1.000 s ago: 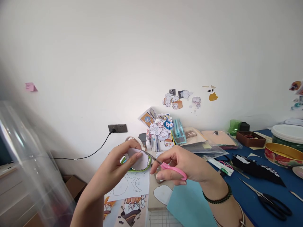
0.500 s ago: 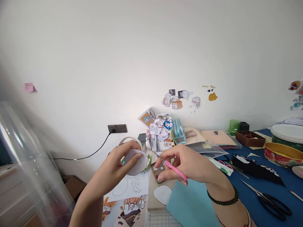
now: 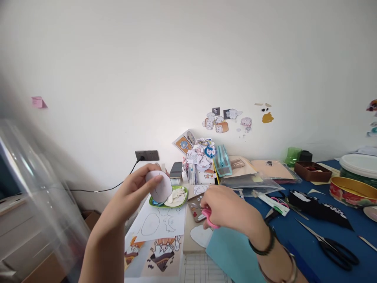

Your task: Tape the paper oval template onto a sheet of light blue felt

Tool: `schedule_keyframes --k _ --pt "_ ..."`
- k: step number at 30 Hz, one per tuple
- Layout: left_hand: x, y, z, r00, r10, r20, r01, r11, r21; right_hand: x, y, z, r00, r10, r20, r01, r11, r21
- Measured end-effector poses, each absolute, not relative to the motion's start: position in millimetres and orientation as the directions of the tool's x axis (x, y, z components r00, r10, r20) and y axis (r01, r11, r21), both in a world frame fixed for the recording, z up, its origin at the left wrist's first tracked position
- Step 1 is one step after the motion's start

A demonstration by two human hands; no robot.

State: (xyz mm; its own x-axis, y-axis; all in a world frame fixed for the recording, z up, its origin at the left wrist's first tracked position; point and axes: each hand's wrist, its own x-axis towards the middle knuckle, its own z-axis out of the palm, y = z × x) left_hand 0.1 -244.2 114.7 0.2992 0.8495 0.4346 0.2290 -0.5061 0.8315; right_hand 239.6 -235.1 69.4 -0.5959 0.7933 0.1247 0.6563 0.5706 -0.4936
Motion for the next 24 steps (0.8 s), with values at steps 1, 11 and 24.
schedule_keyframes --k 1,11,24 --pt "-1 -244 115 0.274 0.851 0.449 0.209 -0.508 0.836 231 -230 62 -0.606 0.794 0.043 0.71 0.565 -0.42" --pt "1 -242 115 0.233 0.855 0.464 0.192 -0.508 0.84 181 -201 -5 -0.594 0.744 -0.305 0.804 0.539 -0.25" --pt "6 -243 112 0.335 0.866 0.373 0.032 -0.406 0.913 193 -227 52 -0.632 0.766 0.115 0.595 0.576 -0.561"
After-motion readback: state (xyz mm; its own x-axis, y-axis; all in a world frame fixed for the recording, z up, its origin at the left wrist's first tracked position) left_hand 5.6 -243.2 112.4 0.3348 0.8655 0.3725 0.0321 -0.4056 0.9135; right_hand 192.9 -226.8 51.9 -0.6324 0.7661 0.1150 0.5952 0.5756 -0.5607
